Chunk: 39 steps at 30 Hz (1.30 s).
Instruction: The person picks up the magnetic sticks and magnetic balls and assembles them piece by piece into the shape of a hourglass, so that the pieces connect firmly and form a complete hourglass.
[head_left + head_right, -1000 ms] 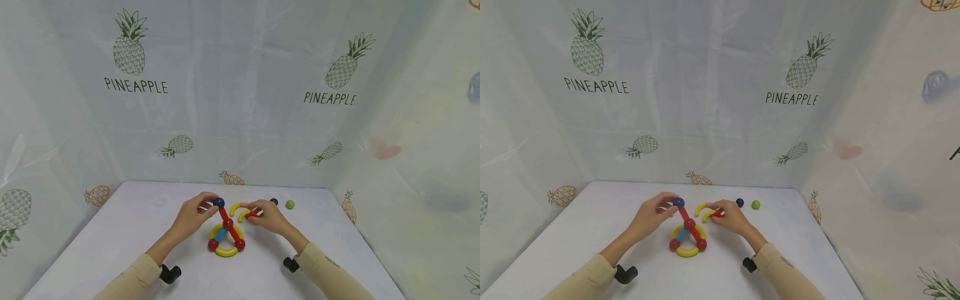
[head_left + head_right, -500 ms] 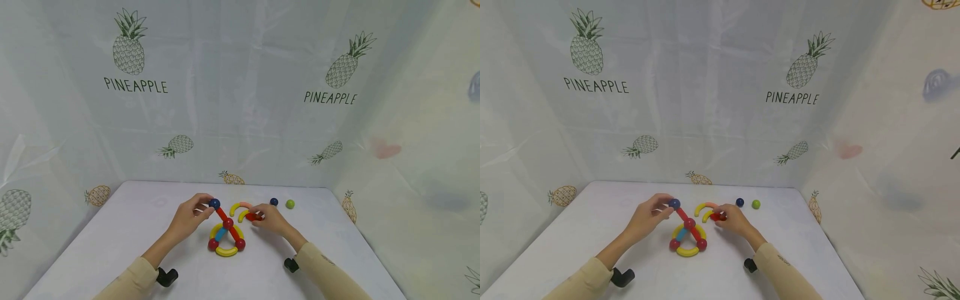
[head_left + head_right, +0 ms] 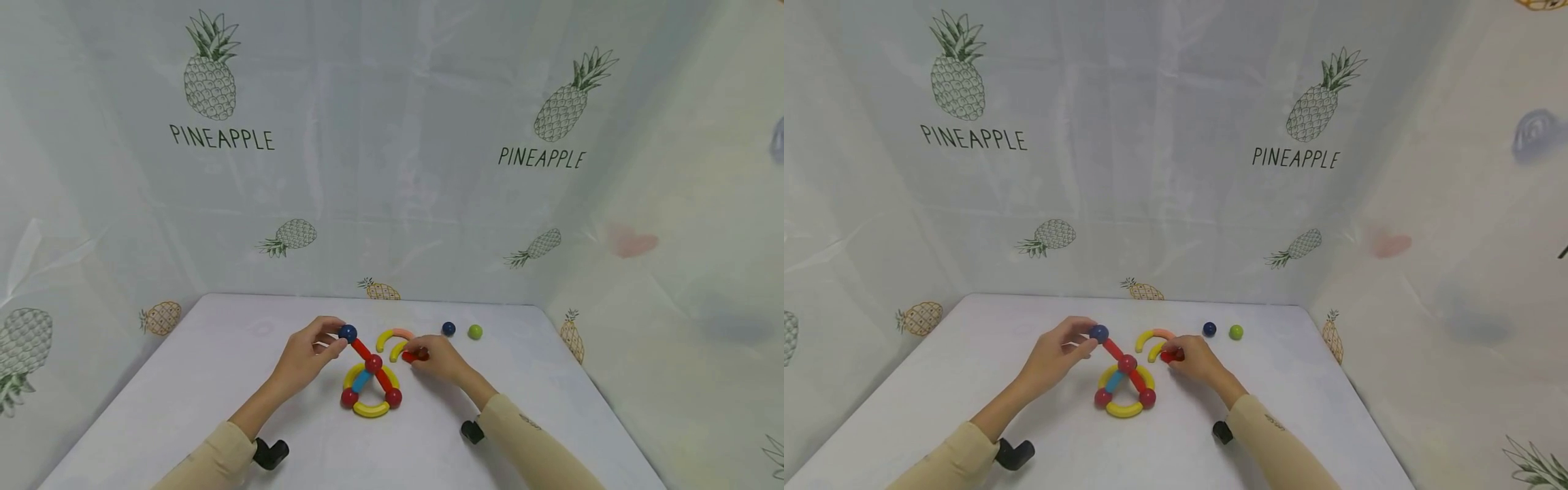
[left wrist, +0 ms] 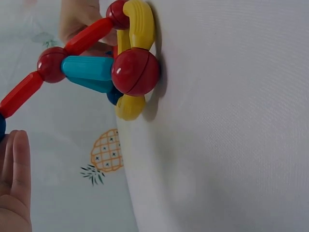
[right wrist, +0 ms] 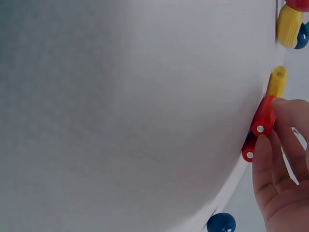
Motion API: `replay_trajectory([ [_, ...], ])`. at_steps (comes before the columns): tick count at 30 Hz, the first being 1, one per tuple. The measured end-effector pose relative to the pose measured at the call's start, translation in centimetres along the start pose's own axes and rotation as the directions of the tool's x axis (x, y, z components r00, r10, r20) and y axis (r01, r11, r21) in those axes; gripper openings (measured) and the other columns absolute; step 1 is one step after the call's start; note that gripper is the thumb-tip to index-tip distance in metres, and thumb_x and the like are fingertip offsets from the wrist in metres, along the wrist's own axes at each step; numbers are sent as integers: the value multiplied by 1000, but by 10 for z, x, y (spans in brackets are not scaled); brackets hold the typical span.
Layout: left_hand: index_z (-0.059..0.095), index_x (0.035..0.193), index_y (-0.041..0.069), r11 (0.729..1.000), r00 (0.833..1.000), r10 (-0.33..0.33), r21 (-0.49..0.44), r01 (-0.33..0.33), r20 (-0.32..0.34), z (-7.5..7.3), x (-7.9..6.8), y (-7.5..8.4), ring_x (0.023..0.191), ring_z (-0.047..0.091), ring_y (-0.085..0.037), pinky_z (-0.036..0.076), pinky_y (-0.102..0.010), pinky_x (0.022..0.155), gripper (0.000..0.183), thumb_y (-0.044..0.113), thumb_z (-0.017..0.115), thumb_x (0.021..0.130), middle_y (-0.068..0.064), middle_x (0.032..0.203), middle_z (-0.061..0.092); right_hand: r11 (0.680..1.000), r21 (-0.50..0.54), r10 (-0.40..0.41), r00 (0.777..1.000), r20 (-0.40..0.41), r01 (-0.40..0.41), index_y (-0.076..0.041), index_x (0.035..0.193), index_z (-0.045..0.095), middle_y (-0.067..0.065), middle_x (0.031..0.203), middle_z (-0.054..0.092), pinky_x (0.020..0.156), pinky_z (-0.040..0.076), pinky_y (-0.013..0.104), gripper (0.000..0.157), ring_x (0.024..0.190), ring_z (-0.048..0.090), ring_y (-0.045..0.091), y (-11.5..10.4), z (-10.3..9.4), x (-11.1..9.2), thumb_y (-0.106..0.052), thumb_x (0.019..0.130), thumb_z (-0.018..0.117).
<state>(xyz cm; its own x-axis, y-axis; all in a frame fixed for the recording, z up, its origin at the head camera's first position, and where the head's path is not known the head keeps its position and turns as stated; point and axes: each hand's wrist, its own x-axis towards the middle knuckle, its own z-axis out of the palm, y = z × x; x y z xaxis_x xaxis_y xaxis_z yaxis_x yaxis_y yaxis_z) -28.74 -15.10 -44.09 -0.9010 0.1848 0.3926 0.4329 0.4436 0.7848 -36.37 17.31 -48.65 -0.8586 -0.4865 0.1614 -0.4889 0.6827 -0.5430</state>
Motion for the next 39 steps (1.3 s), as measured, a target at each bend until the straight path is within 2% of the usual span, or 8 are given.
replay_trajectory([
  [6, 63, 134, 25, 1000, 1000, -3, -3, 3, -1, 1, 0, 1, 99, 72, -13, 60, -21, 84, 34, 27, 74, 102, 2, 121, 74, 999, -44, -20, 999, 48, 22, -10, 121, 78, 0, 101, 74, 84, 59, 28, 28, 90, 62, 15, -2, -3, -2, -6, 94, 81],
  [13, 63, 135, 24, 1000, 1000, 1, 2, -1, 0, 1, 0, -1, 100, 72, -14, 60, -21, 84, 35, 27, 74, 102, 2, 121, 74, 997, -81, 9, 990, 140, 2, -10, 120, 79, -2, 101, 75, 87, 62, 31, 27, 87, 63, 11, -4, -8, -7, -9, 93, 82],
  [19, 63, 134, 27, 1000, 1000, 4, 5, -4, -3, 1, 1, -2, 101, 71, -13, 60, -21, 84, 34, 28, 74, 102, 3, 121, 74, 996, -84, -29, 987, 159, 43, -7, 122, 78, 0, 103, 74, 88, 61, 32, 26, 88, 62, 12, -8, -10, -11, -6, 96, 79],
  [24, 63, 134, 27, 1000, 1000, -1, 5, 1, 0, 1, 1, -2, 101, 71, -14, 60, -21, 85, 34, 28, 74, 102, 2, 122, 73, 995, -57, -79, 989, 123, 86, -9, 125, 77, -1, 108, 75, 90, 60, 28, 27, 93, 65, 12, -15, -12, -14, -6, 98, 76],
  [28, 63, 135, 24, 1000, 1000, -6, 2, 6, 2, 0, 1, -1, 100, 72, -14, 60, -21, 84, 34, 28, 74, 102, 1, 122, 73, 994, 17, -111, 991, 75, 110, -10, 128, 75, -2, 114, 76, 92, 60, 28, 27, 100, 69, 13, -27, -15, -15, -8, 101, 73],
  [33, 63, 134, 25, 1000, 1000, -2, -1, 2, 2, 0, 1, -2, 98, 72, -13, 60, -21, 84, 33, 27, 73, 103, 1, 121, 73, 982, 123, -145, 989, 9, 142, -11, 135, 70, 1, 122, 76, 95, 60, 30, 33, 109, 72, 16, -46, -20, -15, -8, 102, 72],
  [39, 62, 136, 20, 1000, 1000, 4, -5, -4, 1, 0, 2, -3, 95, 73, -13, 60, -21, 83, 36, 27, 73, 103, 0, 121, 73, 960, 242, -132, 990, -50, 141, -13, 138, 68, -1, 125, 73, 96, 60, 31, 36, 114, 71, 17, -69, -22, -15, -9, 102, 72],
])
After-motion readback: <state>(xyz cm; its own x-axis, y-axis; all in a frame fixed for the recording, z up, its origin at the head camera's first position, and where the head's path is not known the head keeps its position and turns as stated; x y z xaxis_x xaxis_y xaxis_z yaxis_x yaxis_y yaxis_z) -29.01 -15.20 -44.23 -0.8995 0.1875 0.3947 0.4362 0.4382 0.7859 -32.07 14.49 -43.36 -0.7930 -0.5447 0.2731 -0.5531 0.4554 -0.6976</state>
